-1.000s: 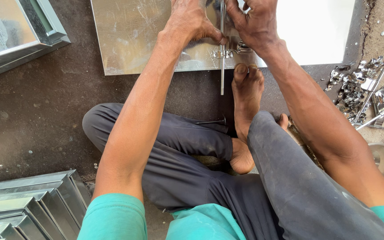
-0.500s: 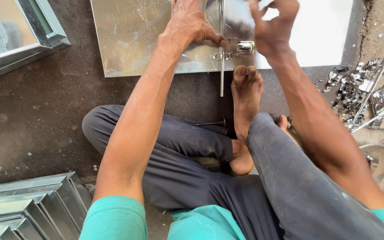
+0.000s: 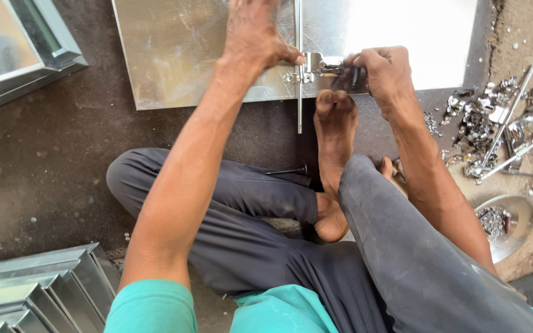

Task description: The person places hardware onto a metal sheet and uses a hammer and a punch to secure it, then folds the sheet into a box shape and repeats the hammering process on the seams and remaining hardware.

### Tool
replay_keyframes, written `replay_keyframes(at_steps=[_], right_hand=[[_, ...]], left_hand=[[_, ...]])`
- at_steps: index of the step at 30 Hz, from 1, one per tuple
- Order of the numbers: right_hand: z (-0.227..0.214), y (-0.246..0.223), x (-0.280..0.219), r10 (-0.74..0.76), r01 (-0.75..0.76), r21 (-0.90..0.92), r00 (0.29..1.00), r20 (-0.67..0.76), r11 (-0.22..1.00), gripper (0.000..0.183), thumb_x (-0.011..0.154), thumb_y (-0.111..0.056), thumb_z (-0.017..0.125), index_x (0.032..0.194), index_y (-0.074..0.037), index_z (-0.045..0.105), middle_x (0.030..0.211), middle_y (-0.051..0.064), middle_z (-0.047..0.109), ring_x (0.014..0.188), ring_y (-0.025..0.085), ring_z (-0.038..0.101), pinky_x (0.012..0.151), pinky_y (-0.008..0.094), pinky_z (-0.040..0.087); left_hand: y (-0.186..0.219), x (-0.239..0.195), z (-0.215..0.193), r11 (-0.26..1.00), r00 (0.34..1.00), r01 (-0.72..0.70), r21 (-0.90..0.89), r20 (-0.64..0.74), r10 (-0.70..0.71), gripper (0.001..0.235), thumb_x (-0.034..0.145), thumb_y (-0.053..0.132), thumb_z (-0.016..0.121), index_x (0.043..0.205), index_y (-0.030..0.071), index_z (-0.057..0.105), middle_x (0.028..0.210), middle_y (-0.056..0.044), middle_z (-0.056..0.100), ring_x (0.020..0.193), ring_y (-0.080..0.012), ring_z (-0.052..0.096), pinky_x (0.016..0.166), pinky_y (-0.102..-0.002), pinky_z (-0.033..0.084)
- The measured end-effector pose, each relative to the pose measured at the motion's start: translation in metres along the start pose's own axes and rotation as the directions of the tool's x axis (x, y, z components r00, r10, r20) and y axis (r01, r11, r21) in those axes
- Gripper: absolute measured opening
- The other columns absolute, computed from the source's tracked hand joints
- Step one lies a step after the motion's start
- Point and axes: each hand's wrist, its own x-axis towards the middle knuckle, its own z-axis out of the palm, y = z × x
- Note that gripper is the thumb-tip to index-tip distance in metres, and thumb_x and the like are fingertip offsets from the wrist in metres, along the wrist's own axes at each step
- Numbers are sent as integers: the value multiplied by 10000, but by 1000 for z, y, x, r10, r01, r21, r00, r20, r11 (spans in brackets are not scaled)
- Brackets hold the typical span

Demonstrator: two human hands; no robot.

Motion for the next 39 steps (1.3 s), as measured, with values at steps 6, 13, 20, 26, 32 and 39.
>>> replay_keyframes(at_steps=[6, 13, 20, 26, 32, 39], right_hand=[[13, -32, -18, -187, 190, -195, 982, 30, 962, 299, 994, -173, 566, 1044, 77, 722, 892, 152, 689, 782, 211, 604, 722, 377, 515], [47, -41, -59, -618, 661, -86, 734, 283, 746, 198, 1075, -178, 628, 1223, -57, 682, 1033, 85, 729, 857, 183, 722, 724, 322, 608], [6, 18, -35, -740, 688, -293, 662, -121, 664, 92, 1123, -72, 610, 1177, -22, 664, 1064, 113, 718, 911, 185, 741, 702, 265, 636], [14, 22, -49, -779, 692, -438, 626, -33, 574, 148, 1070, -47, 655, 1211, -6, 676, 1127, 136, 705, 878, 205, 716, 723, 289, 597], [18, 17, -44, -784, 720, -422, 620, 31, 552, 160, 1065, -37, 693, 1223, -16, 677, 1164, 133, 670, 855, 173, 705, 715, 285, 608], [15, 26, -35, -818, 748, -428, 575, 35, 508, 121, 1095, -53, 658, 1206, -7, 674, 1128, 127, 673, 885, 184, 713, 706, 259, 625]], left_hand=[[20, -32, -11, 969, 989, 148, -199, 61, -138, 515, 852, -2, 620, 1340, 163, 608, 1112, -115, 712, 998, -231, 718, 792, -362, 645], [-3, -80, -45, 336, 928, 347, -876, 269, -257, 343, 998, 378, 507, 1009, 150, 762, 944, -33, 743, 711, -128, 725, 597, -297, 633], [21, -75, -8, 944, 908, -314, -104, -325, 266, 219, 826, 339, 891, 1011, 252, 813, 1293, -54, 600, 1273, -278, 459, 1104, -481, 291], [30, -62, 26, 926, 901, -366, -88, -283, 329, 292, 770, 386, 941, 1024, 306, 821, 1398, -17, 499, 1363, -277, 329, 1171, -515, 201], [30, -60, 28, 939, 905, -337, -68, -300, 303, 289, 738, 427, 955, 979, 318, 839, 1380, 22, 505, 1351, -276, 330, 1164, -519, 192], [32, -59, 30, 941, 894, -336, -28, -324, 310, 316, 684, 427, 968, 957, 335, 837, 1351, 27, 508, 1330, -282, 337, 1146, -556, 199]])
